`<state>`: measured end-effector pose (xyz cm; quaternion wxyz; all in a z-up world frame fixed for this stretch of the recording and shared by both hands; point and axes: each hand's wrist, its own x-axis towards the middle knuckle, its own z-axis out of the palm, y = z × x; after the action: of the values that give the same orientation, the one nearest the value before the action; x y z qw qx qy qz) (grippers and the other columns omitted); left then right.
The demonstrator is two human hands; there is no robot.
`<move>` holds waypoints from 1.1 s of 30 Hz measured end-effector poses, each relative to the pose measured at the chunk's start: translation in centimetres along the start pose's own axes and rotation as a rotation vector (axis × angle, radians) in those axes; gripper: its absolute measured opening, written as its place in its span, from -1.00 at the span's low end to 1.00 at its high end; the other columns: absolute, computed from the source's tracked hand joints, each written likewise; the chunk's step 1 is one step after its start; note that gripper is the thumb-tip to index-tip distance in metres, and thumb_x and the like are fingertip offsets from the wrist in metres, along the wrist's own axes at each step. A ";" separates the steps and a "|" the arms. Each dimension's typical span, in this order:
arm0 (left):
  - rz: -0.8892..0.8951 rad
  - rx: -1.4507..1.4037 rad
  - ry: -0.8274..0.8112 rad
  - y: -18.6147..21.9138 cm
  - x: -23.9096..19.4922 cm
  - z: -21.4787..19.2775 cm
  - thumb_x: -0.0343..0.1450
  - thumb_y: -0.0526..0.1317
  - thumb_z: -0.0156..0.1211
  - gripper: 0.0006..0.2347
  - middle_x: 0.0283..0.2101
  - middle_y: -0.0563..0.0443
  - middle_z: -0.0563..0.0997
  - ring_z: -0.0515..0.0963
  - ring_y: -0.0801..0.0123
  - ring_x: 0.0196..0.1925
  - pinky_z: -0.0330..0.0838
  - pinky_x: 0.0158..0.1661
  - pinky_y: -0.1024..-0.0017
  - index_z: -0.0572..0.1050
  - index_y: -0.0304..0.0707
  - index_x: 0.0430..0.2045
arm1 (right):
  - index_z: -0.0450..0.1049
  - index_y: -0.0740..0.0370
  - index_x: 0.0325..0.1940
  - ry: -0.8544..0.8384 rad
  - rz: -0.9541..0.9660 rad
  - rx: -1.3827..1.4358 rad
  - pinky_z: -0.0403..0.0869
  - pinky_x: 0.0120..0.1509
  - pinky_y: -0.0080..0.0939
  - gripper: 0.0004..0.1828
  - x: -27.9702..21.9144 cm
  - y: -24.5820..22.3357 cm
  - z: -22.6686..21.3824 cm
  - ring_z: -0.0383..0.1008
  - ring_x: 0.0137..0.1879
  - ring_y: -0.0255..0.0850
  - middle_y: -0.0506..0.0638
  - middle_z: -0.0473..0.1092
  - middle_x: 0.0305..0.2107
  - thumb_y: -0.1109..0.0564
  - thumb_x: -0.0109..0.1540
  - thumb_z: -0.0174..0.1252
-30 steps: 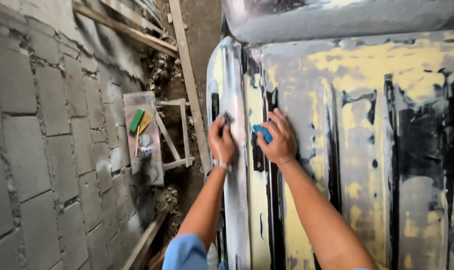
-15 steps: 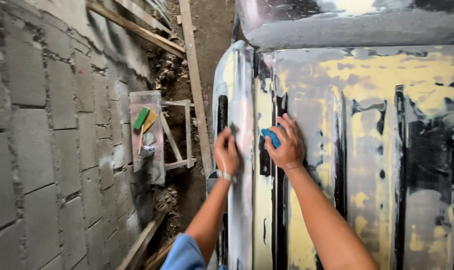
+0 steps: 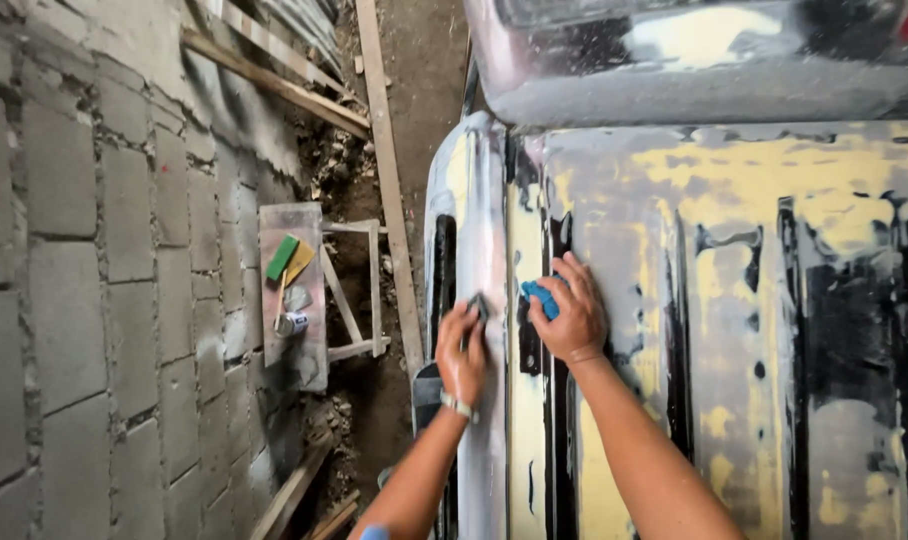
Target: The person is sanding a vehicle body panel using a sanding block and water.
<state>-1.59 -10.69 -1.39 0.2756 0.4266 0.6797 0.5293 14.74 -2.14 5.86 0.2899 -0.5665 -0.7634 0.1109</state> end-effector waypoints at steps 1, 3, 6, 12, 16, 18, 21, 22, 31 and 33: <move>0.008 -0.005 -0.007 -0.6 1.0 0.3 0.36 -0.44 0.25 -0.83 0.07 -0.30 0.61 0.62 -0.04 0.13 0.49 0.16 0.23 0.64 -0.36 -0.21 | 0.55 0.17 -0.12 0.010 0.003 -0.005 0.28 0.52 0.18 -0.76 0.2 0.0 0.1 0.32 0.41 0.15 0.12 0.42 0.13 0.13 0.13 0.31; 0.189 0.097 0.016 -2.0 2.0 0.8 0.38 -0.47 0.22 -0.81 0.04 -0.30 0.63 0.61 -0.09 0.16 0.46 0.18 0.17 0.62 -0.37 -0.17 | 0.54 0.14 -0.15 0.007 -0.008 0.030 0.30 0.50 0.14 -0.79 -0.5 0.2 0.1 0.32 0.41 0.16 0.13 0.41 0.12 0.14 0.14 0.31; 0.057 0.029 0.019 -1.2 11.0 4.3 0.39 -0.50 0.19 -0.82 0.01 -0.33 0.65 0.63 -0.09 0.08 0.48 0.14 0.18 0.58 -0.43 -0.16 | 0.54 0.16 -0.15 -0.021 0.018 -0.006 0.28 0.50 0.17 -0.75 0.0 -0.1 -0.1 0.32 0.40 0.16 0.14 0.42 0.12 0.14 0.10 0.32; 0.203 0.157 -0.087 0.8 2.4 1.2 0.31 -0.52 0.16 -0.80 0.10 -0.39 0.59 0.56 -0.19 0.22 0.41 0.21 0.10 0.59 -0.45 -0.23 | 0.54 0.13 -0.15 0.017 0.026 0.022 0.29 0.49 0.14 -0.77 0.1 -0.4 -0.3 0.34 0.39 0.12 0.12 0.43 0.11 0.12 0.12 0.30; 0.103 0.180 -0.152 1.4 5.6 2.9 0.35 -0.48 0.19 -0.78 0.13 -0.38 0.57 0.59 -0.11 0.16 0.50 0.10 0.19 0.62 -0.40 -0.15 | 0.55 0.13 -0.15 0.005 0.012 -0.002 0.27 0.48 0.17 -0.76 0.6 -0.4 -1.1 0.34 0.37 0.11 0.10 0.43 0.08 0.10 0.12 0.32; 0.091 0.171 -0.088 1.3 10.7 4.8 0.43 -0.44 0.19 -0.80 0.17 -0.30 0.58 0.59 -0.06 0.20 0.50 0.20 0.19 0.60 -0.37 -0.09 | 0.54 0.15 -0.14 -0.013 0.025 0.012 0.27 0.51 0.16 -0.76 0.3 -0.7 -0.8 0.32 0.40 0.13 0.12 0.41 0.10 0.13 0.12 0.30; 0.061 0.164 -0.112 1.8 10.5 4.6 0.46 -0.40 0.21 -0.84 0.16 -0.27 0.60 0.61 0.00 0.18 0.53 0.20 0.23 0.61 -0.32 -0.12 | 0.54 0.16 -0.12 -0.004 0.014 0.020 0.27 0.52 0.15 -0.76 0.6 -1.0 -1.1 0.32 0.41 0.11 0.11 0.41 0.13 0.11 0.14 0.31; 0.063 0.166 -0.098 1.6 8.2 3.1 0.46 -0.40 0.21 -0.84 0.16 -0.27 0.60 0.61 0.00 0.18 0.53 0.20 0.23 0.61 -0.32 -0.12 | 0.54 0.16 -0.12 -0.005 0.002 0.027 0.27 0.52 0.15 -0.76 0.3 -0.9 -0.9 0.32 0.41 0.11 0.11 0.41 0.13 0.11 0.14 0.31; 0.212 0.204 -0.056 -0.1 10.8 5.7 0.42 -0.43 0.20 -0.84 0.09 -0.28 0.58 0.59 -0.09 0.07 0.52 0.07 0.19 0.57 -0.38 -0.14 | 0.53 0.17 -0.14 -0.025 0.021 0.024 0.29 0.51 0.13 -0.76 0.0 -0.3 -0.4 0.32 0.41 0.14 0.11 0.41 0.12 0.13 0.13 0.31; 0.129 0.125 -0.026 0.6 11.5 6.1 0.49 -0.45 0.14 -0.82 0.10 -0.26 0.58 0.58 -0.07 0.10 0.52 0.10 0.20 0.56 -0.39 -0.05 | 0.55 0.16 -0.13 -0.014 0.030 0.039 0.28 0.52 0.13 -0.78 0.4 -0.5 -0.3 0.32 0.40 0.13 0.10 0.41 0.12 0.13 0.15 0.31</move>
<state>-1.95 2.32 -1.66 0.2227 0.4929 0.6786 0.4969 14.46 -1.99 6.46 0.2941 -0.5713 -0.7544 0.1341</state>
